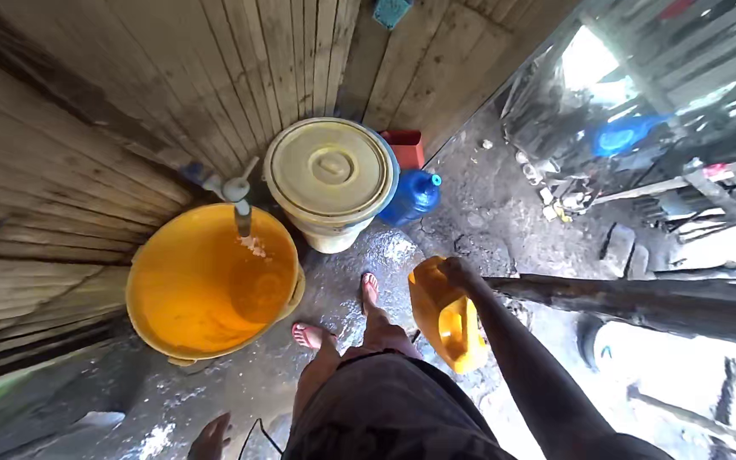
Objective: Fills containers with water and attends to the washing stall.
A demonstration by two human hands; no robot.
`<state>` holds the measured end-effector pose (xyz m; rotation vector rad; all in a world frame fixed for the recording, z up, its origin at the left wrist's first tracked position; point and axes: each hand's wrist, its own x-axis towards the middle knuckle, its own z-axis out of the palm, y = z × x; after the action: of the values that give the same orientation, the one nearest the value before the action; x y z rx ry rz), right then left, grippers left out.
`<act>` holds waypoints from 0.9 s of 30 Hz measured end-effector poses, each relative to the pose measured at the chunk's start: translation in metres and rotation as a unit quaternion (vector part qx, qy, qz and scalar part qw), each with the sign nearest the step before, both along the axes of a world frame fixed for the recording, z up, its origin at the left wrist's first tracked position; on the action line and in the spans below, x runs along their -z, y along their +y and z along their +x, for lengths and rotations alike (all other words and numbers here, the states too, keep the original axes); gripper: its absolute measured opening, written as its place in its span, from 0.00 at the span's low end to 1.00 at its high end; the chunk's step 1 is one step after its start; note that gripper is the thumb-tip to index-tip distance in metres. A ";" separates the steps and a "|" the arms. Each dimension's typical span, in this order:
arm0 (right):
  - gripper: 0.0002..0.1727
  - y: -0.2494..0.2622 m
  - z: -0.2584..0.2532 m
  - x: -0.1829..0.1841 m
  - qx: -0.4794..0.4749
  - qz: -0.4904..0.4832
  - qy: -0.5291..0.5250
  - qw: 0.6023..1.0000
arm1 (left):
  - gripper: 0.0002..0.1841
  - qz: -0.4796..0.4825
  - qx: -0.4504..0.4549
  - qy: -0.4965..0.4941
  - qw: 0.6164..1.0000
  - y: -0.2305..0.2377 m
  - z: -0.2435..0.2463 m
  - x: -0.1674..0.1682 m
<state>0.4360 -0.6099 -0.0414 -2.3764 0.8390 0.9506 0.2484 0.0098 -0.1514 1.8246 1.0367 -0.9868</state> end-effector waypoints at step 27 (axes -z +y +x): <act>0.30 -0.225 0.242 0.099 -0.037 -0.005 0.036 0.999 | 0.29 0.109 -0.112 0.104 0.982 -0.208 -0.007 -0.099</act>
<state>0.6779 -0.8347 -0.1401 -2.4090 0.7885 1.0705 0.2412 -0.1986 -0.0523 1.7537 1.4953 -0.9697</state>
